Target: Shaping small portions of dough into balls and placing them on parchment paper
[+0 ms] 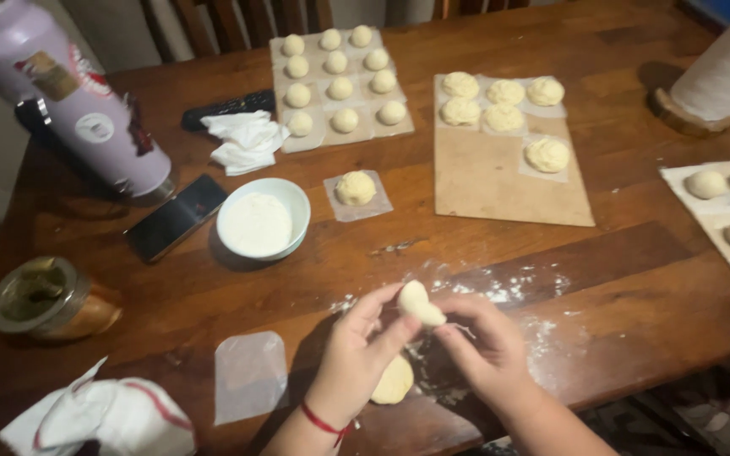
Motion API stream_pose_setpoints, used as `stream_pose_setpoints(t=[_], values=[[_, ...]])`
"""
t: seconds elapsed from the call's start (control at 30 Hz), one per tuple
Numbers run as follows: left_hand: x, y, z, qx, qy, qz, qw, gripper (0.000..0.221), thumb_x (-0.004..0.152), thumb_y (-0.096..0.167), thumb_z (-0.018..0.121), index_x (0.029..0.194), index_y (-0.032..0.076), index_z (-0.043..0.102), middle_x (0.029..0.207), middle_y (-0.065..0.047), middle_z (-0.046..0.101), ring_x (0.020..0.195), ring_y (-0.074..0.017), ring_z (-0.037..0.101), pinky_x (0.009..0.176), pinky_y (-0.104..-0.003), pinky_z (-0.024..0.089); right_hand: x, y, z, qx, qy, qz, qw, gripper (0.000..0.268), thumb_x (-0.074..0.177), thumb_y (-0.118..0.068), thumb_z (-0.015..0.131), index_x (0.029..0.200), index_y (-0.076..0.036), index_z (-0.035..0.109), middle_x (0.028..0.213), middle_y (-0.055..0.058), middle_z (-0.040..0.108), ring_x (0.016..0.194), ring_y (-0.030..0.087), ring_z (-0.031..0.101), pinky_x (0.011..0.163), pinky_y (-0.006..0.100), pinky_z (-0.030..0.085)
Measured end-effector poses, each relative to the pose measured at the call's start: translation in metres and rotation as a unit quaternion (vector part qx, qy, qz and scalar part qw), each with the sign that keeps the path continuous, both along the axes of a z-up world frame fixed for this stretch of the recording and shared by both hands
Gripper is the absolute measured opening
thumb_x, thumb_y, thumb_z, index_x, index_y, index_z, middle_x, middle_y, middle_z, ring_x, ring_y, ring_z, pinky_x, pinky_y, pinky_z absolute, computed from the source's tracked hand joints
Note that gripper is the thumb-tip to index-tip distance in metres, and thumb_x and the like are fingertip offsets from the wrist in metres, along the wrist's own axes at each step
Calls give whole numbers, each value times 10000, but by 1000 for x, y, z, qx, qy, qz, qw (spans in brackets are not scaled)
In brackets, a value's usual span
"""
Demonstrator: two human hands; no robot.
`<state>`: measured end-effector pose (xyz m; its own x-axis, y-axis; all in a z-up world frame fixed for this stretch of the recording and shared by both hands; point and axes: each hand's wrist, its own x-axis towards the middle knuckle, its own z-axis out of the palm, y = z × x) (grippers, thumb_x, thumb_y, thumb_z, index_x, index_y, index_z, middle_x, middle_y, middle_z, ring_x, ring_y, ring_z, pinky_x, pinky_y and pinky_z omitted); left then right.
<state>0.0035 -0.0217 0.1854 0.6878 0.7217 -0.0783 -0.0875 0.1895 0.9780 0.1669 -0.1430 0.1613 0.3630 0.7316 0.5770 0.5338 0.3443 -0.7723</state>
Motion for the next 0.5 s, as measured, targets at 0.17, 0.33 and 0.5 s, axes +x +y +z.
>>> stream_pose_setpoints(t=[0.17, 0.33, 0.5], values=[[5, -5, -9, 6, -46, -30, 998, 527, 832, 102, 917, 1313, 36, 712, 1225, -134, 826, 1064, -175, 778, 975, -299, 657, 3, -1, -9, -21, -118, -64, 991, 217, 1009, -312, 758, 1179, -186, 806, 1118, 51, 663, 1055, 206, 677, 996, 340, 547], [1, 4, -15, 103, 95, 19, 990, 294, 932, 190, 769, 1194, 102, 870, 1169, -16, 910, 1064, -115, 794, 998, -258, 587, -9, -2, 28, 12, -109, 19, 994, 320, 1023, -329, 786, 1213, -104, 663, 1142, 110, 593, 1049, 267, 609, 952, 374, 520], [9, -9, 17, -40, 119, 62, 990, 342, 965, 25, 675, 1215, 52, 906, 1010, -145, 902, 802, -232, 777, 752, -306, 577, -8, -5, 56, 20, -145, 57, 988, 279, 1108, -263, 645, 1305, -66, 642, 1204, 146, 613, 1084, 309, 630, 1006, 426, 529]])
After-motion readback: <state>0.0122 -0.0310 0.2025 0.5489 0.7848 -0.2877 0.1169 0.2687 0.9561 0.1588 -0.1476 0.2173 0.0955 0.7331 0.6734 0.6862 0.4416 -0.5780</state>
